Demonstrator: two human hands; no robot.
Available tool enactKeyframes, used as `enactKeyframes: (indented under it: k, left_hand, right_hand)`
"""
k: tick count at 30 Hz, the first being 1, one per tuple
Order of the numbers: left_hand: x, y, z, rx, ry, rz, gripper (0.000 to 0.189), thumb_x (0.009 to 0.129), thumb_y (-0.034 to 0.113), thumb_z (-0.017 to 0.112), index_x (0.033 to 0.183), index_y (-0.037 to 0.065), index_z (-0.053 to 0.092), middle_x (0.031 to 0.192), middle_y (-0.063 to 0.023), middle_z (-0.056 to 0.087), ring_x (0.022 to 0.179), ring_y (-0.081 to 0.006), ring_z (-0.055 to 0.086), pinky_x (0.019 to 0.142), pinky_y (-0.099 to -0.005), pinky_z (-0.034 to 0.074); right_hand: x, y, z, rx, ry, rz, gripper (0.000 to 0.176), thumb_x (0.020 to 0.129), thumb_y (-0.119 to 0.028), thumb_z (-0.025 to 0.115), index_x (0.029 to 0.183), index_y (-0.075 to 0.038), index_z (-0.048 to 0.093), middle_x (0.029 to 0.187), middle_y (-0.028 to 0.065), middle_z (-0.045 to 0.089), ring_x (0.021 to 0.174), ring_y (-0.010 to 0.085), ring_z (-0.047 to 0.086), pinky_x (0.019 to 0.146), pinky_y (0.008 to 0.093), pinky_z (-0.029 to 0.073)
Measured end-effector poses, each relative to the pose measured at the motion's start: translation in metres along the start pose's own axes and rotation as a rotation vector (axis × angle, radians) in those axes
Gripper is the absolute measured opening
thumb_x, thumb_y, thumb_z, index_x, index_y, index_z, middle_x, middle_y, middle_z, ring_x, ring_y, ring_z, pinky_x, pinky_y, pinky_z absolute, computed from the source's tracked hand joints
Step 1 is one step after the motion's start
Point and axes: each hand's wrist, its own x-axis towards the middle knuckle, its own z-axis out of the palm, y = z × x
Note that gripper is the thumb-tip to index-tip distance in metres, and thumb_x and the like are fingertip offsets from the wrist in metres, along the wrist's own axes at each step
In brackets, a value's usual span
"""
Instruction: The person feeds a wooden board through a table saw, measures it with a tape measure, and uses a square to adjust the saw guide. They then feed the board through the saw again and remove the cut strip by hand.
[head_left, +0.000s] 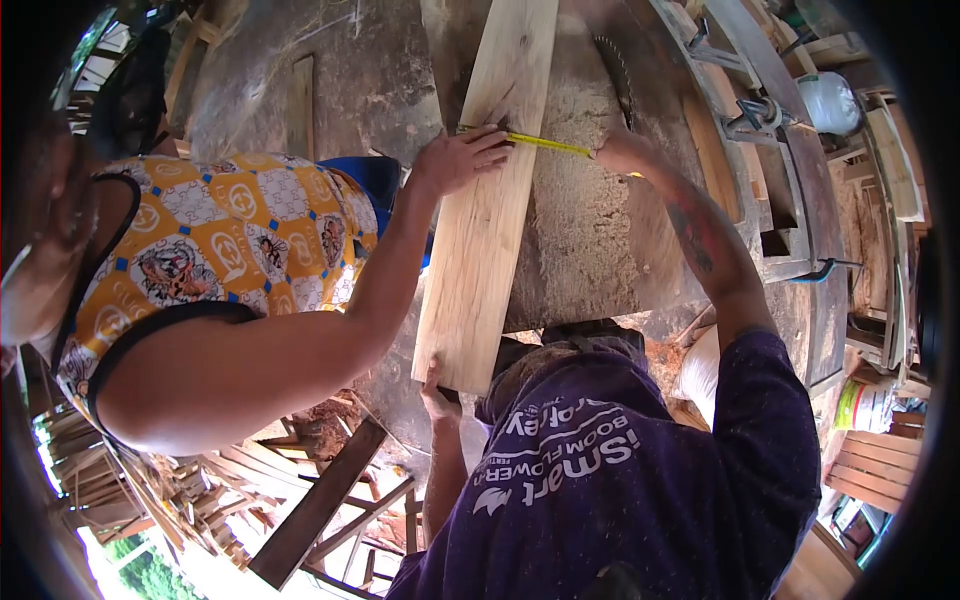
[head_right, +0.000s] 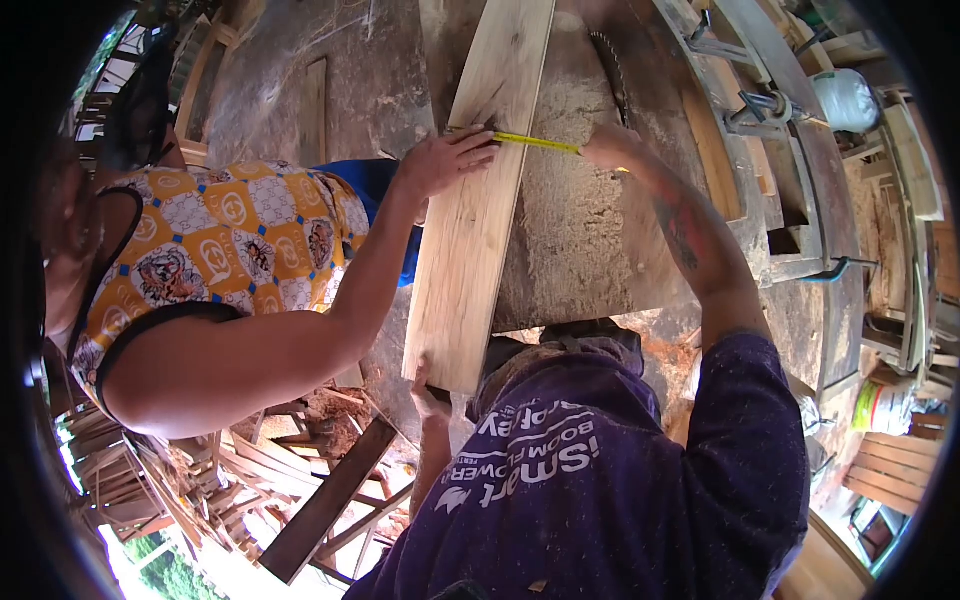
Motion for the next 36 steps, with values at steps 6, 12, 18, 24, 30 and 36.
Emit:
enactKeyframes:
  k: [6, 12, 18, 24, 30, 36]
  left_hand:
    - [-0.011, -0.008, -0.027, 0.006, 0.033, 0.021, 0.062, 0.095, 0.044, 0.049, 0.14, 0.001, 0.044, 0.137, -0.0186, 0.051, 0.129, -0.0287, 0.048, 0.109, -0.0438, 0.037]
    - [0.007, -0.012, -0.007, -0.031, 0.035, -0.017, 0.057, 0.09, 0.035, 0.058, 0.135, 0.002, 0.049, 0.132, -0.0133, 0.054, 0.125, -0.027, 0.05, 0.108, -0.0424, 0.037]
    - [-0.008, -0.022, -0.009, -0.183, 0.149, -0.003, 0.053, 0.082, 0.021, 0.069, 0.129, 0.002, 0.054, 0.125, -0.007, 0.057, 0.119, -0.0248, 0.052, 0.104, -0.041, 0.038]
    - [-0.006, -0.03, -0.023, -0.18, 0.145, 0.017, 0.052, 0.084, 0.023, 0.069, 0.129, 0.002, 0.054, 0.125, -0.0084, 0.057, 0.12, -0.0241, 0.052, 0.105, -0.0404, 0.038]
    - [-0.008, -0.026, -0.019, -0.162, 0.135, 0.018, 0.052, 0.085, 0.026, 0.069, 0.129, 0.002, 0.054, 0.126, -0.0084, 0.057, 0.12, -0.0241, 0.052, 0.104, -0.0406, 0.038]
    - [-0.006, -0.032, -0.025, -0.177, 0.132, 0.024, 0.053, 0.086, 0.027, 0.069, 0.13, 0.002, 0.053, 0.127, -0.008, 0.057, 0.121, -0.0238, 0.052, 0.105, -0.0406, 0.038]
  right_hand:
    - [-0.009, -0.016, -0.006, -0.142, 0.0, -0.064, 0.024, 0.089, -0.021, 0.054, 0.104, -0.01, 0.069, 0.099, 0.0178, 0.067, 0.097, 0.0342, 0.067, 0.08, 0.0457, 0.057]
    - [0.004, 0.004, 0.013, -0.112, 0.124, -0.135, 0.016, 0.087, -0.015, 0.055, 0.093, -0.004, 0.066, 0.082, 0.0134, 0.066, 0.081, 0.0286, 0.068, 0.07, 0.041, 0.057]
    - [0.011, 0.014, 0.018, -0.184, 0.049, -0.131, 0.016, 0.089, -0.015, 0.054, 0.093, -0.005, 0.065, 0.083, 0.0137, 0.067, 0.083, 0.0292, 0.068, 0.071, 0.0413, 0.057]
    - [0.005, 0.009, 0.017, -0.063, 0.096, -0.061, 0.016, 0.088, -0.015, 0.054, 0.096, -0.005, 0.064, 0.082, 0.0124, 0.067, 0.082, 0.0286, 0.068, 0.07, 0.0414, 0.057]
    - [0.006, 0.003, 0.005, -0.052, -0.047, 0.002, 0.023, 0.089, -0.016, 0.054, 0.105, -0.01, 0.069, 0.106, 0.0155, 0.066, 0.103, 0.0338, 0.065, 0.083, 0.045, 0.058]
    - [0.009, 0.007, 0.01, -0.094, -0.038, -0.034, 0.021, 0.089, -0.017, 0.055, 0.102, -0.009, 0.069, 0.104, 0.0161, 0.066, 0.1, 0.0338, 0.066, 0.08, 0.0448, 0.058]
